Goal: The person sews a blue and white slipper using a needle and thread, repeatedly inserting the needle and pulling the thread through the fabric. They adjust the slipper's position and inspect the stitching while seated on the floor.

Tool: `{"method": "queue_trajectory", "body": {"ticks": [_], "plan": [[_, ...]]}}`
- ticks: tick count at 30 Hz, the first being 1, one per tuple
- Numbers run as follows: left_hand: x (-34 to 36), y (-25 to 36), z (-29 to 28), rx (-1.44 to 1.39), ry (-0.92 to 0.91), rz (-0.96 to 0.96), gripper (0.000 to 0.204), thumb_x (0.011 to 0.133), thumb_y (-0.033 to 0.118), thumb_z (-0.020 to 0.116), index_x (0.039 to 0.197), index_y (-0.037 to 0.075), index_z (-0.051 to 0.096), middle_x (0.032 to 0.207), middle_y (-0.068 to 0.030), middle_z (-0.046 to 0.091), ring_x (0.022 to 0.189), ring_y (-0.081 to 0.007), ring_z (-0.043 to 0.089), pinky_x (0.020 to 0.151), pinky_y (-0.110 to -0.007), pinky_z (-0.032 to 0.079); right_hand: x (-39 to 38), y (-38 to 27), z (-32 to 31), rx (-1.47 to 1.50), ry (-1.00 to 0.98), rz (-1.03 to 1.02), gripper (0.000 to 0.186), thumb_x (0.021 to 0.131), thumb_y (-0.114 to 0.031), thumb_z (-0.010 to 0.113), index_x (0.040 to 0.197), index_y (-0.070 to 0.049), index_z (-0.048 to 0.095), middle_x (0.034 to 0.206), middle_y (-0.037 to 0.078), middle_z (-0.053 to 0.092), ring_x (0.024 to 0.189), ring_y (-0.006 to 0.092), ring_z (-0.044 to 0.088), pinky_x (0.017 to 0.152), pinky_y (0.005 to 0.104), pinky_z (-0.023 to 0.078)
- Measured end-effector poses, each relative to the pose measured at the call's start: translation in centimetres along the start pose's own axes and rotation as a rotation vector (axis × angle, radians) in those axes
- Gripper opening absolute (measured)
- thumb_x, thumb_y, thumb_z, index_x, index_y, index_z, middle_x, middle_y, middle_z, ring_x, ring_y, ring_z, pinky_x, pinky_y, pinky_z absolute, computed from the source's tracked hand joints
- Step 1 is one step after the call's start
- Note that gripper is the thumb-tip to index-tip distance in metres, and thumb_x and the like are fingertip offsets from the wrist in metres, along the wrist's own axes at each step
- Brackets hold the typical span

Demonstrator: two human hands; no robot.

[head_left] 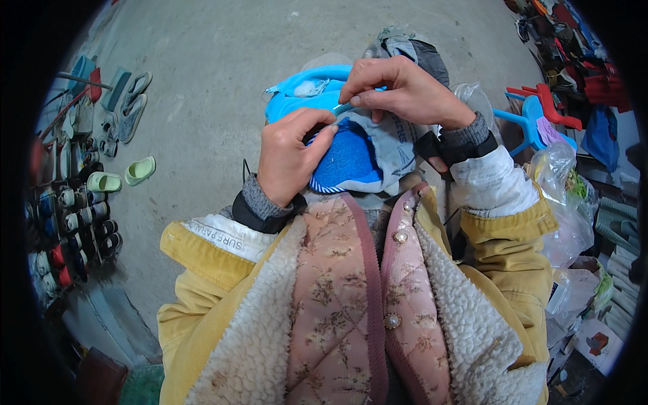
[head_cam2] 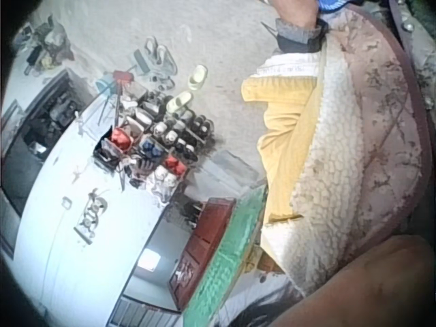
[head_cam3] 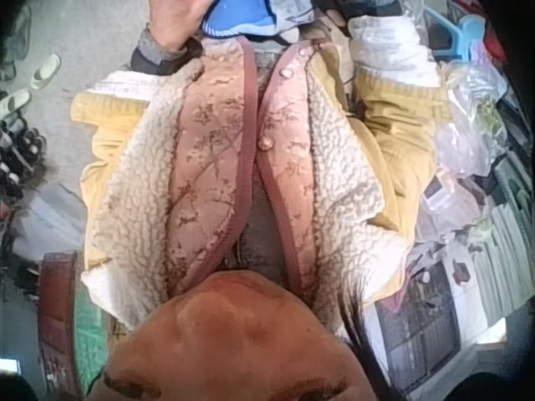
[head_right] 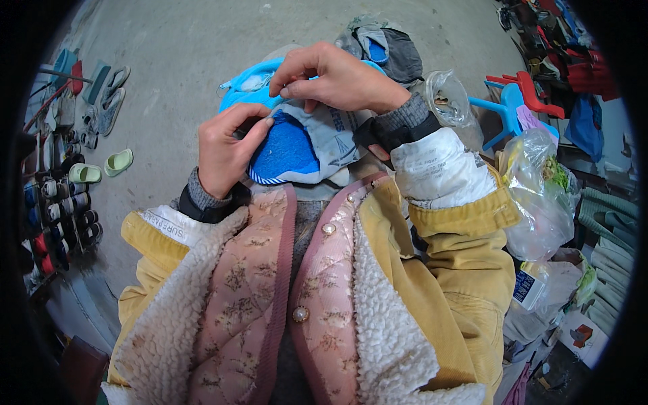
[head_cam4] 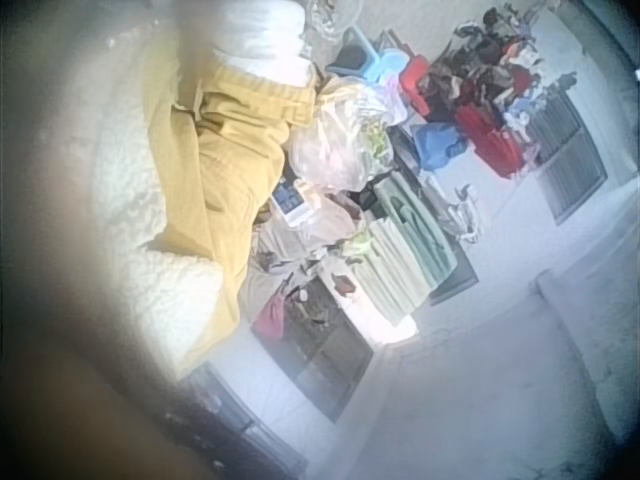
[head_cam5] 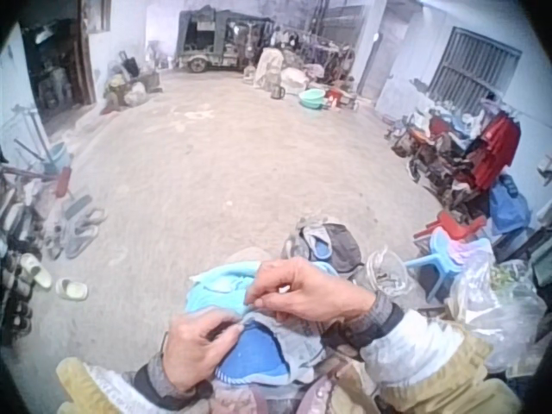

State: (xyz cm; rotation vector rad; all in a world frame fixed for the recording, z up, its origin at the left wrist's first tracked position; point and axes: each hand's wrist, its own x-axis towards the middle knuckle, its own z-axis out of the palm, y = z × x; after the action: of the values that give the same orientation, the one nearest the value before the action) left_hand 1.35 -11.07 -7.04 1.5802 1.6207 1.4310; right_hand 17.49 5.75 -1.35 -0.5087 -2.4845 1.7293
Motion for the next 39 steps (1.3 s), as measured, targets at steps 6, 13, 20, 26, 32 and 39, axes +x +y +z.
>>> {"method": "queue_trajectory", "body": {"ticks": [6, 13, 20, 26, 32, 39], "plan": [[0.0, -0.1, 0.1, 0.014, -0.007, 0.026, 0.008, 0.086, 0.004, 0.071, 0.092, 0.000, 0.068, 0.085, -0.0141, 0.070, 0.077, -0.0282, 0.069, 0.068, -0.035, 0.053, 0.1, 0.1, -0.7, 0.044, -0.080, 0.057, 0.016, 0.094, -0.006, 0.062, 0.105, 0.001, 0.072, 0.098, 0.004, 0.066, 0.078, 0.0105, 0.065, 0.070, 0.0249, 0.059], [0.0, -0.5, 0.3, 0.009, -0.027, 0.062, 0.011, 0.085, 0.004, 0.071, 0.094, -0.001, 0.066, 0.088, -0.0144, 0.068, 0.079, -0.0291, 0.068, 0.070, -0.035, 0.053, 0.3, 0.2, -0.8, 0.020, -0.082, 0.113, 0.017, 0.095, -0.008, 0.061, 0.105, 0.002, 0.071, 0.097, 0.005, 0.068, 0.077, 0.0114, 0.067, 0.068, 0.0249, 0.059], [0.0, -0.6, 0.3, 0.005, -0.047, 0.074, 0.014, 0.085, 0.003, 0.071, 0.097, -0.002, 0.066, 0.091, -0.0143, 0.068, 0.081, -0.0292, 0.068, 0.071, -0.035, 0.053, 0.5, 0.4, -0.6, 0.036, -0.073, 0.188, 0.017, 0.093, -0.009, 0.061, 0.103, 0.002, 0.068, 0.093, 0.006, 0.066, 0.073, 0.0116, 0.067, 0.066, 0.0250, 0.059], [0.0, -0.5, 0.3, 0.003, -0.063, 0.077, 0.014, 0.085, 0.002, 0.070, 0.098, -0.002, 0.066, 0.092, -0.0149, 0.069, 0.082, -0.0295, 0.068, 0.073, -0.035, 0.053, 0.6, 0.4, -0.7, 0.035, -0.122, 0.243, 0.015, 0.093, -0.008, 0.059, 0.100, 0.002, 0.066, 0.081, 0.003, 0.060, 0.070, 0.0103, 0.064, 0.065, 0.0259, 0.060], [0.0, -0.7, 0.3, -0.031, -0.076, 0.050, 0.014, 0.086, 0.002, 0.069, 0.098, -0.003, 0.066, 0.092, -0.0145, 0.069, 0.083, -0.0280, 0.068, 0.074, -0.034, 0.053, 0.6, 0.6, -0.8, 0.040, -0.149, 0.218, 0.015, 0.093, -0.007, 0.058, 0.102, 0.001, 0.067, 0.081, 0.002, 0.059, 0.071, 0.0094, 0.061, 0.066, 0.0258, 0.060], [0.3, -0.9, 0.2, -0.118, -0.113, -0.014, 0.012, 0.087, 0.003, 0.070, 0.097, -0.003, 0.066, 0.091, -0.0121, 0.068, 0.082, -0.0243, 0.066, 0.075, -0.032, 0.051, 0.9, 1.1, -1.0, 0.038, -0.223, 0.182, 0.015, 0.096, -0.007, 0.059, 0.106, 0.000, 0.067, 0.085, 0.001, 0.060, 0.072, 0.0086, 0.060, 0.065, 0.0247, 0.060]]}}
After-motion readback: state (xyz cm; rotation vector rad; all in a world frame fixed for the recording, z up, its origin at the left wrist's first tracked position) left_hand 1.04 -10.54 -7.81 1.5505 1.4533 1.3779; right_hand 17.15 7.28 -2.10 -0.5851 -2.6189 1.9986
